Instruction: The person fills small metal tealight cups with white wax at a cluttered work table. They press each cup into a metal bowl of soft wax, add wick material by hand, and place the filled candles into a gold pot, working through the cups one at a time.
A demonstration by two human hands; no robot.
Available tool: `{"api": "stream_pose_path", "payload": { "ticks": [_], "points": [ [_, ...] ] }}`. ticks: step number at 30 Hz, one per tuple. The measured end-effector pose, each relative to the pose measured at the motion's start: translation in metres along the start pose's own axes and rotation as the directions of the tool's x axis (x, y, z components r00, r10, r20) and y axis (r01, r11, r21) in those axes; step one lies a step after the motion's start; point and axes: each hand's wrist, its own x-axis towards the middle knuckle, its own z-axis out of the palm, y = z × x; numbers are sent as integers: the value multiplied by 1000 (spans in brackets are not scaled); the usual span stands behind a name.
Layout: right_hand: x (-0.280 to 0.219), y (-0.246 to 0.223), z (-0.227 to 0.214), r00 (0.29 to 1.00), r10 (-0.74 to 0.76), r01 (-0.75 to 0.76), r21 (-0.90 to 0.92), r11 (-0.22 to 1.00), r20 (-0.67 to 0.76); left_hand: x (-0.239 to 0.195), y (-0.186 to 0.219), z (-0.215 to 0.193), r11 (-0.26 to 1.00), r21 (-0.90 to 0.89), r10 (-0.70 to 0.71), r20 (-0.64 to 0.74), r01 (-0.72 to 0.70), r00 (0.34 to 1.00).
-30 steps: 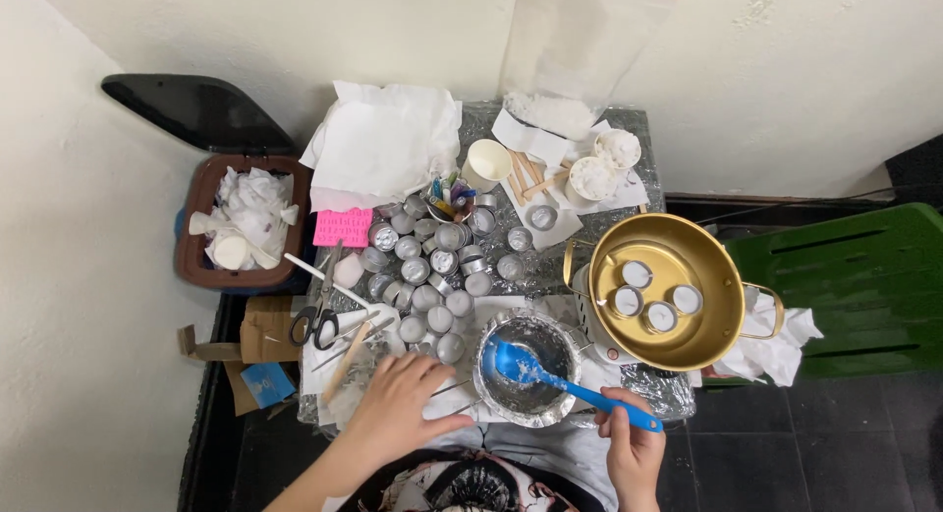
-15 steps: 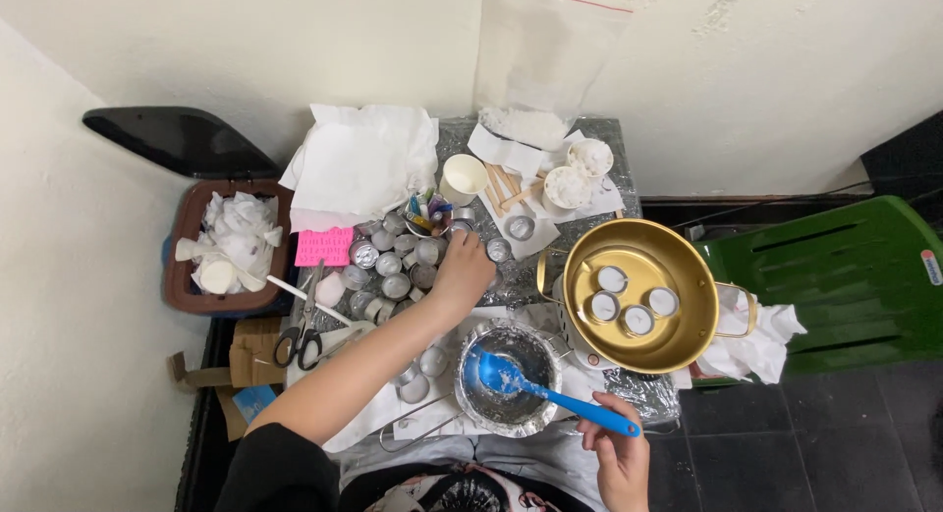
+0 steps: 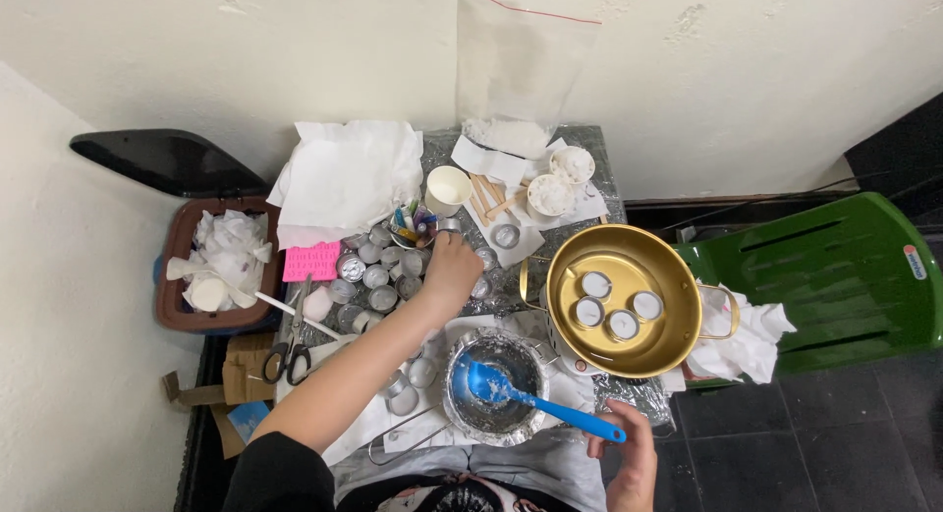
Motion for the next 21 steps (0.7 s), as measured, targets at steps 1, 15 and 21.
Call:
{"api": "stream_pose_path", "payload": {
  "ticks": [1,15,21],
  "points": [
    [3,-4,1,1000,1,-1,-1,1000,1,-1,-6,-7,1000,-2,-1,1,1,1000],
    [86,-82,3,923,-363,302,-346,888,-124,120,-10,-51,699,-710,-218,-323,-84,921],
    [30,-15,-99,989,-139,137,-43,990,-44,139,-12,-8,681,-720,-220,-374,-133,901]
  ]
}}
